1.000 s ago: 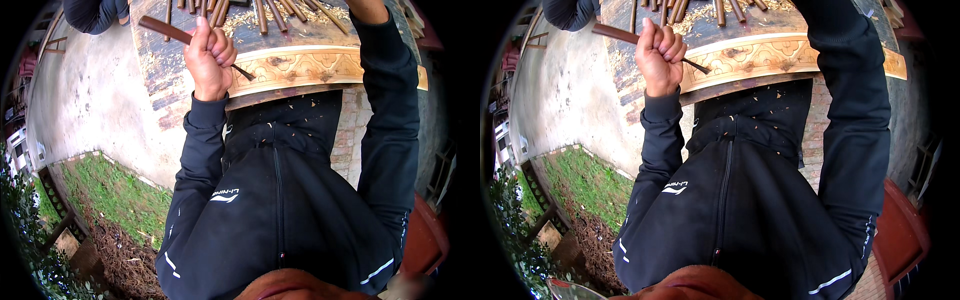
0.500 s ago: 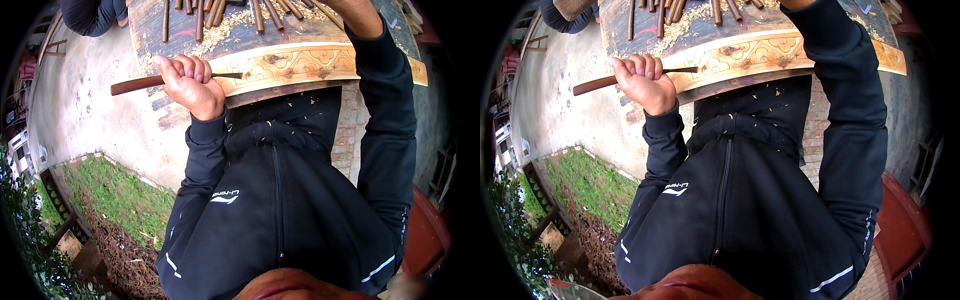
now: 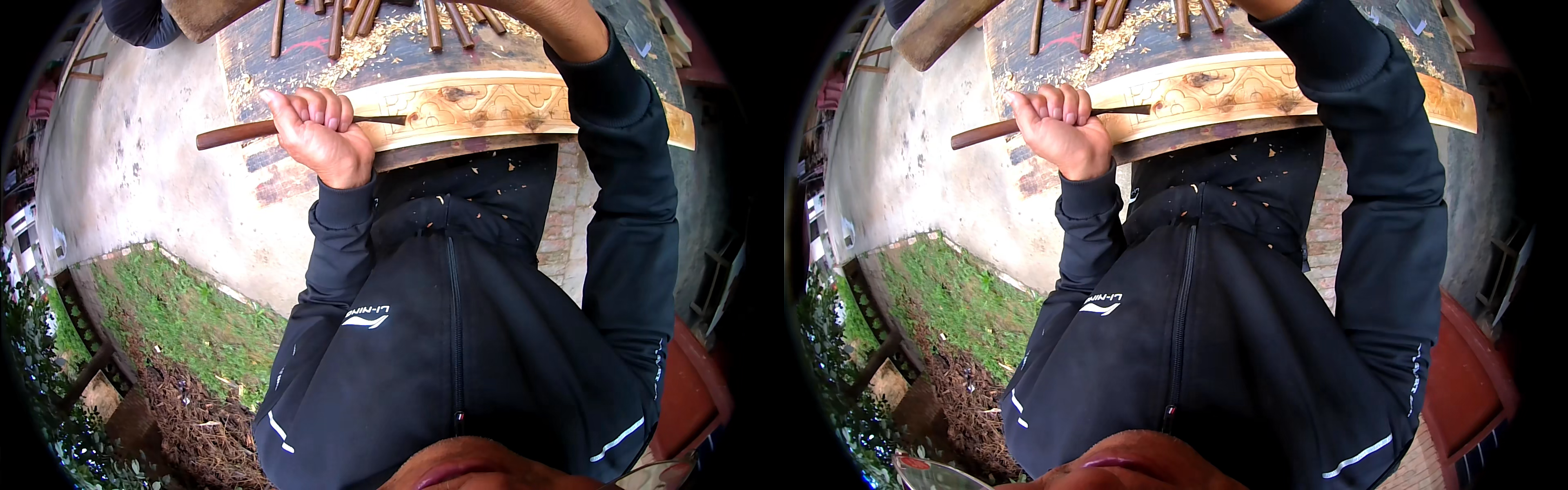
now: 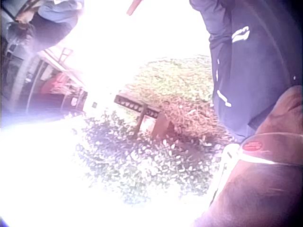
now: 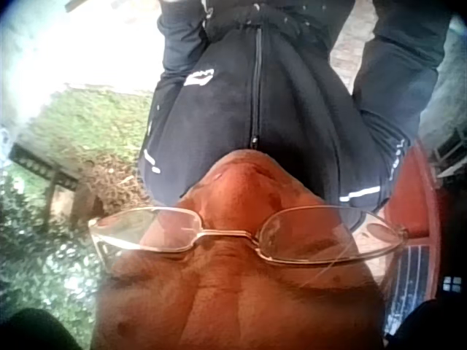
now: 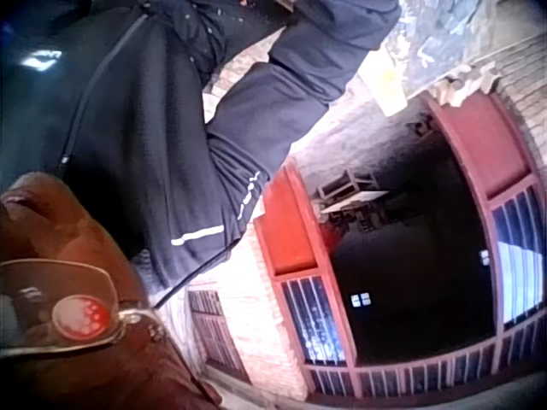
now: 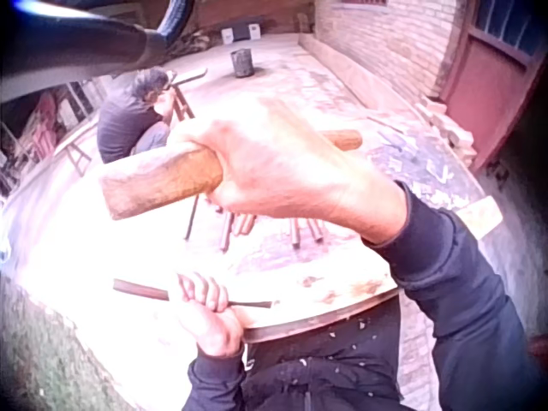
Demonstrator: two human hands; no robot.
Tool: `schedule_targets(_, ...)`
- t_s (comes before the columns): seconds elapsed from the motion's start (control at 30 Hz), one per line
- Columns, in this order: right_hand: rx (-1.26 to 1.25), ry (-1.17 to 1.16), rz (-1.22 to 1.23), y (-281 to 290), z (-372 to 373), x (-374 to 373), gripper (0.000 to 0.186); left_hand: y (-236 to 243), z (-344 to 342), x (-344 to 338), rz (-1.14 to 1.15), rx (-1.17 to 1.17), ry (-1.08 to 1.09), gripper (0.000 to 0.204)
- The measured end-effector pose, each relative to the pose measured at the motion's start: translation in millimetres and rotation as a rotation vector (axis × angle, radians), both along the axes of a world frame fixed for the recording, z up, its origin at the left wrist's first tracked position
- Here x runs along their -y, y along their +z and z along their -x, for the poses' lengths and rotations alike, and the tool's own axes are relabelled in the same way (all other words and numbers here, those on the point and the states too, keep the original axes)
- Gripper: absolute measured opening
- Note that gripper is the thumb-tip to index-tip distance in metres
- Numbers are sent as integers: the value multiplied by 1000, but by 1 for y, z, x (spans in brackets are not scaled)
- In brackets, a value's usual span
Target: The person carves a decorative pattern into a rectangular wooden plank using a chisel and a wooden mallet. They repeatedly strike the chisel to remove wood shavings and refine the design on the plank's surface.
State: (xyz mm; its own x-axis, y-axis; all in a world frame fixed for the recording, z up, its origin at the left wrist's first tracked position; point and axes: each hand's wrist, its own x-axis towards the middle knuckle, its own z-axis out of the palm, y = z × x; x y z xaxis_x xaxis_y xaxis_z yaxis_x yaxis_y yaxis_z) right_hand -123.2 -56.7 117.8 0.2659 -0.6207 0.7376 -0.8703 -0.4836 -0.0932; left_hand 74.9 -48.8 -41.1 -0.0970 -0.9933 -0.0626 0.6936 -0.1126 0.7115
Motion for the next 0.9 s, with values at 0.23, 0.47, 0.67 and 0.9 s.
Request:
schedule_targets(0.23,54,89,-31,7,-15,1,21,-6,-5,0,-47,-49,0,52)
schedule_targets(0.47,-34,70,-24,1,-21,9,23,-6,-3,-2,-69,-46,2,53)
schedule_targets(0.67,12,95,-147,6,-31,7,21,-10,-6,-2,-46,-48,31,53)
schedule_targets(0.9,38,136,-162,7,-37,8,21,-13,-8,0,-49,-72,32,53)
